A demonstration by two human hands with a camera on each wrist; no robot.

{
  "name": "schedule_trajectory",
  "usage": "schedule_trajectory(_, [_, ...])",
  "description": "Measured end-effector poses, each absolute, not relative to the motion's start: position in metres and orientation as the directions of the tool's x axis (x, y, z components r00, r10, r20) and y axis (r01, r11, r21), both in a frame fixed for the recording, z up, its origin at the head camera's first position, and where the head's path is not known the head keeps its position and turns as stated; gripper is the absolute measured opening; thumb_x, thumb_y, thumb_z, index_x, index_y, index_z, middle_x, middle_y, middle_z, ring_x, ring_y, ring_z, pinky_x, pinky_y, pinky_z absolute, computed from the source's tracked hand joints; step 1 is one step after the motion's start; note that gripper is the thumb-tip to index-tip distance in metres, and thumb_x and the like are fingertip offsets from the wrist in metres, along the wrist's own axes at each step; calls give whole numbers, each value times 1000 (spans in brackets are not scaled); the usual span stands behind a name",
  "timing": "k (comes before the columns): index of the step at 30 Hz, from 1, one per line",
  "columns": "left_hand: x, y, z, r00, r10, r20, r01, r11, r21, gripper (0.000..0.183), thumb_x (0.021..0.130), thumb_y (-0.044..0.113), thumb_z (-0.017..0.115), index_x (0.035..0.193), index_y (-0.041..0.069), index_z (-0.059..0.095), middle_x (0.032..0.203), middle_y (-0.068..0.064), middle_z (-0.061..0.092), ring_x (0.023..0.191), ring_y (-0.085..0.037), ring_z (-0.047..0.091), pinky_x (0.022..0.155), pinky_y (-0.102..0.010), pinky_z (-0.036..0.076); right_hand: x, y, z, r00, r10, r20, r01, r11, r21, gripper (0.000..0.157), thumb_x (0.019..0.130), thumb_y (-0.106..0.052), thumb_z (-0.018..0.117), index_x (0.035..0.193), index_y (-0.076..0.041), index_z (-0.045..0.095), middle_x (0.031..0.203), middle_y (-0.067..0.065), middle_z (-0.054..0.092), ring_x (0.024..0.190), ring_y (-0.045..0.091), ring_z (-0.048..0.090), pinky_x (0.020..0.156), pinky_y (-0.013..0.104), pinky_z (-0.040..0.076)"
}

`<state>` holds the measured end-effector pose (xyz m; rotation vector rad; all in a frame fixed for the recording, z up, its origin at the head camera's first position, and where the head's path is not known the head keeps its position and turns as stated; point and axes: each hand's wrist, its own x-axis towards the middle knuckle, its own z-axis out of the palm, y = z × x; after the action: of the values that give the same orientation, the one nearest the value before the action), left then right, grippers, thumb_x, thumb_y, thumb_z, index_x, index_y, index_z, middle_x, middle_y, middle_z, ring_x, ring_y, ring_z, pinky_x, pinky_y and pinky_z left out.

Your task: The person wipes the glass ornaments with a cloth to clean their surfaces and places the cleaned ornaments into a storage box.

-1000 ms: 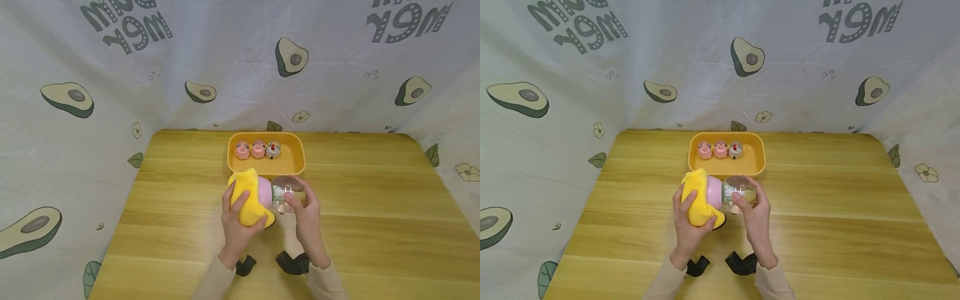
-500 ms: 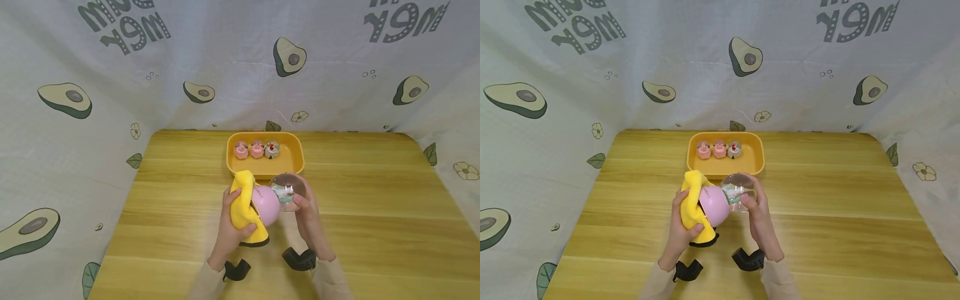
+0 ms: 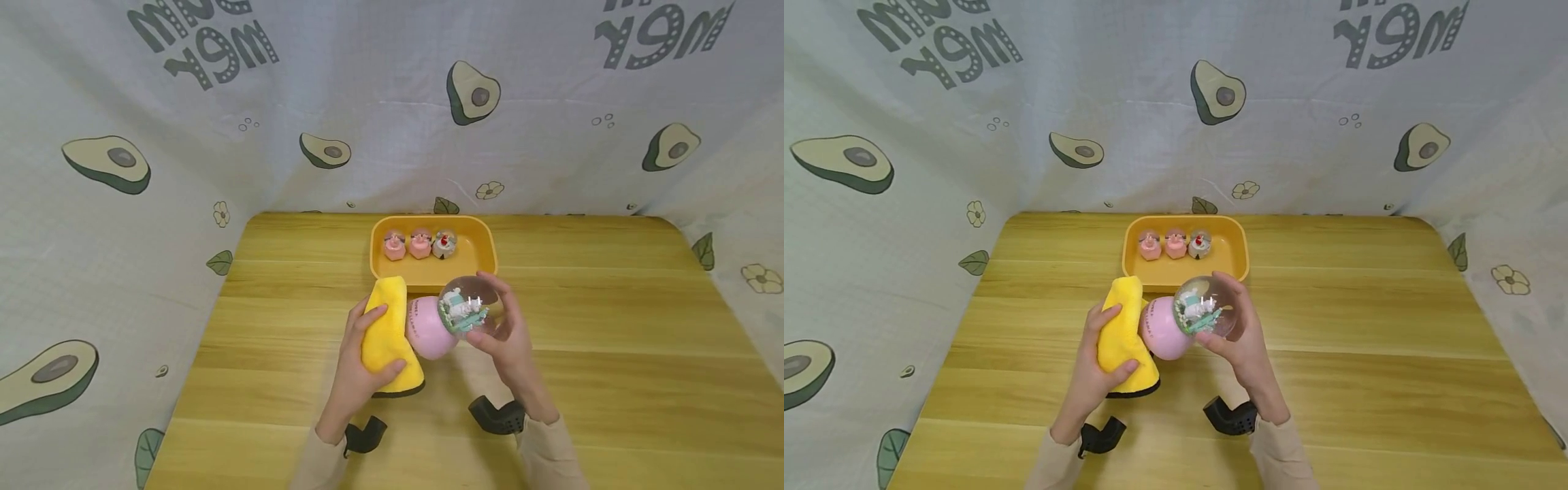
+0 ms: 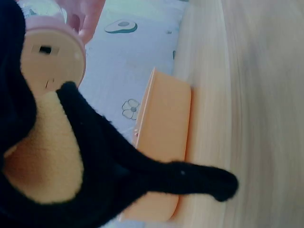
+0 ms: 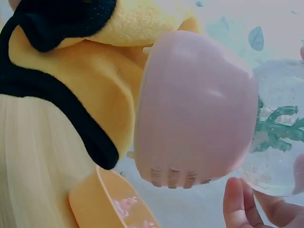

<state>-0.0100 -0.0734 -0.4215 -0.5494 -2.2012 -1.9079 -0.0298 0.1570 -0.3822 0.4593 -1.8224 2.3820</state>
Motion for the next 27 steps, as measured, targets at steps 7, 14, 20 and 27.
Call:
schedule_trajectory(7, [-10, -80, -415, -911, 170, 377, 404, 171, 899, 68, 73, 16, 78, 133, 20, 48, 145, -5, 33, 112, -30, 45, 82, -41, 43, -29, 163, -375, -942, -68, 327, -310, -186, -932, 80, 66, 14, 66, 139, -9, 42, 136, 12, 40, 119, 26, 40, 92, 25, 44])
schedule_trajectory(14, [-9, -84, -411, -910, 178, 375, 408, 216, 887, 69, 72, 11, 80, 133, 22, 49, 144, -5, 35, 109, -29, 48, 80, -40, 45, -29, 164, -372, -915, -73, 396, -384, -144, -912, 82, 64, 19, 69, 137, -4, 42, 138, 13, 37, 122, 26, 37, 98, 25, 39])
schedule_trajectory(20, [-6, -95, -411, -911, 180, 372, 410, 280, 868, 72, 71, 12, 81, 135, 24, 50, 145, -2, 35, 108, -27, 50, 77, -39, 46, -32, 163, -371, -902, -102, 420, -416, -61, -907, 86, 60, 23, 72, 137, 1, 40, 137, 10, 42, 121, 26, 40, 99, 26, 36])
schedule_trajectory(27, [2, -123, -411, -915, 144, 378, 403, 391, 827, 73, 71, 11, 82, 135, 24, 51, 144, -3, 37, 99, -22, 52, 71, -35, 48, -37, 164, -372, -917, -108, 385, -391, 45, -919, 87, 59, 24, 73, 137, 3, 39, 136, 8, 44, 122, 24, 41, 103, 23, 31])
